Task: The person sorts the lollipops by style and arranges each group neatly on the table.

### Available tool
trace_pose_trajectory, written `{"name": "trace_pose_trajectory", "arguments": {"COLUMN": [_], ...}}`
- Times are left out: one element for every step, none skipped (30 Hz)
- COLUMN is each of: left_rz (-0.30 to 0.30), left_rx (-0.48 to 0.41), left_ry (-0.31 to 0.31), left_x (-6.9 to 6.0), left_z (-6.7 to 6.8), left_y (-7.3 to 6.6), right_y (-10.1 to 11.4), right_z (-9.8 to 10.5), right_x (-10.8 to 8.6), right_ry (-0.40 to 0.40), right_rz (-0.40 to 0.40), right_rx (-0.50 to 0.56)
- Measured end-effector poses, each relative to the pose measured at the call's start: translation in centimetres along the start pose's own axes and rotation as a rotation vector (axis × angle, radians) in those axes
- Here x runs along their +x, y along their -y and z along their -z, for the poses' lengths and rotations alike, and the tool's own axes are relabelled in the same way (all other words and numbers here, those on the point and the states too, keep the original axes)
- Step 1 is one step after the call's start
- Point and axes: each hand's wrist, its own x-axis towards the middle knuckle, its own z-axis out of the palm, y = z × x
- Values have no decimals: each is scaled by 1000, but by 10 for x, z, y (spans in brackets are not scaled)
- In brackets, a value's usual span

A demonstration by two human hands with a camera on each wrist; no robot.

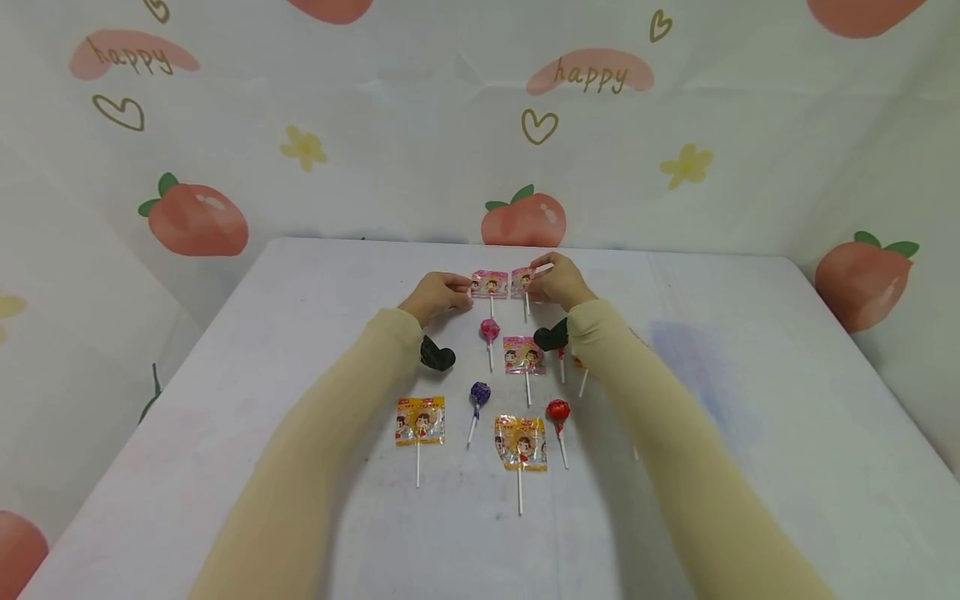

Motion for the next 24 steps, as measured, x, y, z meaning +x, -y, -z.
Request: {"name": "trace_pose_trajectory", "arguments": {"left_rz": [1,2,2,3,4,4,4,5,5,5,6,8,9,11,11,10,10,9,7,5,3,2,1,1], "left_rx": [-4,-8,-8,-9,-9,-8,-6,-3,-1,1,4,4,6,9,8,9,8,7,6,4,4,4,4,5], "left_ry": [0,-1,-2,-3,-3,-4,-5,-6,-6,-7,-7,-9,-9,-9,-9,-9,-8,-8,-7,-6,-5,-5,-5,-6], "left_x": [0,0,0,0,0,0,0,0,0,0,-1,-1,-1,-1,-1,-1,-2,-2,-2,-1,-1,-1,-1,0], "left_z": [0,0,0,-1,-1,-1,-1,-1,0,0,0,0,0,0,0,0,0,0,0,0,0,0,0,0], "left_y": [0,0,0,0,0,-1,-1,-1,-1,-1,-1,-1,-1,-1,-1,-1,-1,-1,-1,-1,-1,-1,-1,-1], "right_y": [0,-1,-2,-2,-3,-3,-3,-4,-4,-5,-5,-5,-5,-5,-5,-5,-5,-5,-4,-4,-4,-4,-3,-3], "right_z": [0,-1,-1,-2,-2,-2,-3,-3,-3,-3,-3,-3,-3,-3,-3,-4,-4,-4,-4,-4,-4,-4,-4,-4], "right_x": [0,1,1,2,3,4,5,5,6,6,7,7,7,7,6,6,6,5,5,5,5,5,6,6], "right_ry": [-6,-13,-19,-26,-33,-39,-48,-51,-57,-64,-69,-75,-79,-80,-84,-83,-82,-83,-84,-85,-88,-89,-91,-92], "right_rz": [1,1,1,1,0,-2,-4,-2,4,11,18,27,36,44,53,56,60,64,64,64,65,64,65,65], "right_rx": [-9,-17,-21,-28,-33,-41,-54,-66,-98,-128,-159,-194,-225,-247,-268,-269,-273,-279,-282,-286,-294,-301,-316,-330]}}
